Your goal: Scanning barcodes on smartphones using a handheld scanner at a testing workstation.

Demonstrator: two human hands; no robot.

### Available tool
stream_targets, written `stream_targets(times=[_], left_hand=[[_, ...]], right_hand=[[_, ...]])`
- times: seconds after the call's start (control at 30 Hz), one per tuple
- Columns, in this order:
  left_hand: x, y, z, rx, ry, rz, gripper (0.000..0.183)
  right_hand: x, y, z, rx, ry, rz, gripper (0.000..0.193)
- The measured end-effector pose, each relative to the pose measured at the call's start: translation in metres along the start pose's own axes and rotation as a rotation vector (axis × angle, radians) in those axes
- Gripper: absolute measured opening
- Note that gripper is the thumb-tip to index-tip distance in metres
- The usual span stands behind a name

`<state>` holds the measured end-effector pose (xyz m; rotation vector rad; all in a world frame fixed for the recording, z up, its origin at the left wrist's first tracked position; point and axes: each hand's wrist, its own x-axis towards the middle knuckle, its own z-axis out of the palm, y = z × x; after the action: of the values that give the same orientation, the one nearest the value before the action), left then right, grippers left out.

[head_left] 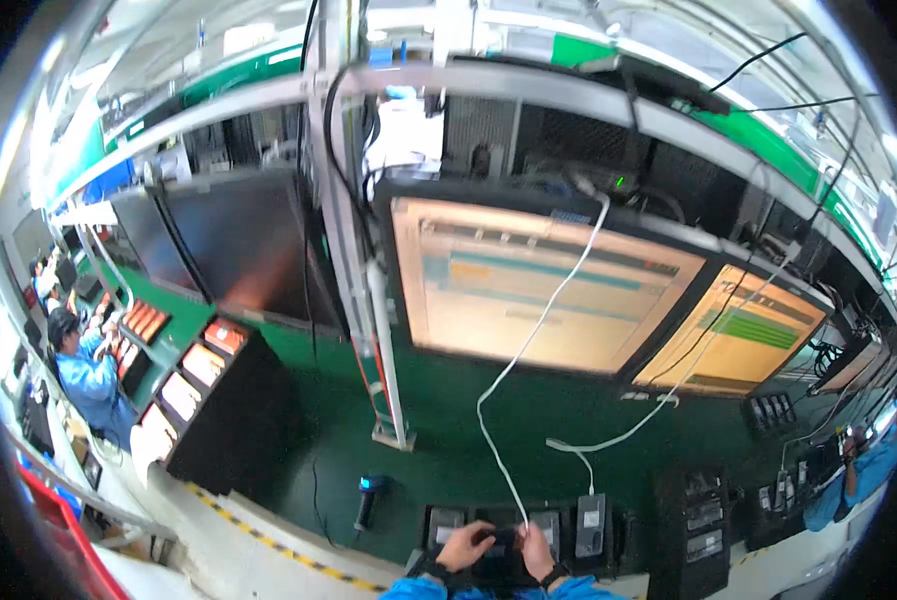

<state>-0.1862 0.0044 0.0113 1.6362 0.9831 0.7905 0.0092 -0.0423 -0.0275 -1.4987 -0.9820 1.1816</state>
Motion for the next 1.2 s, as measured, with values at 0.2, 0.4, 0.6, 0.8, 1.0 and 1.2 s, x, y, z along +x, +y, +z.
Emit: stream_targets(times=[0.2, 0.4, 0.6, 0.8, 1.0, 1.2], left_hand=[[0.007, 0.037, 0.002, -0.041, -0.026, -0.003, 0.025], [-0.009, 0.036, 0.004, -0.038, -0.014, -0.050, 0.024], [-0.020, 0.037, 0.008, -0.059, -0.034, -0.001, 0.024], [-0.001, 0.010, 0.025, -0.267, 0.116, -0.176, 0.023], [0.047, -0.013, 0.039, 0.092, 0.554, -0.019, 0.047], [0.006, 0.035, 0.050, -0.064, 0.489, -0.240, 0.020]], right_hand=[[-0.003, -0.101, 0.007, 0.008, -0.083, -0.145, 0.020], [-0.006, -0.116, -0.002, -0.134, -0.247, -0.066, 0.013], [-0.026, -0.137, 0.000, -0.573, -0.286, -0.283, 0.014], [-0.014, -0.121, -0.024, -0.578, -0.215, -0.282, 0.022], [0.031, -0.047, -0.121, -0.598, 0.486, -0.241, 0.033], [0.092, -0.022, -0.159, -1.236, 0.247, -0.034, 0.029]])
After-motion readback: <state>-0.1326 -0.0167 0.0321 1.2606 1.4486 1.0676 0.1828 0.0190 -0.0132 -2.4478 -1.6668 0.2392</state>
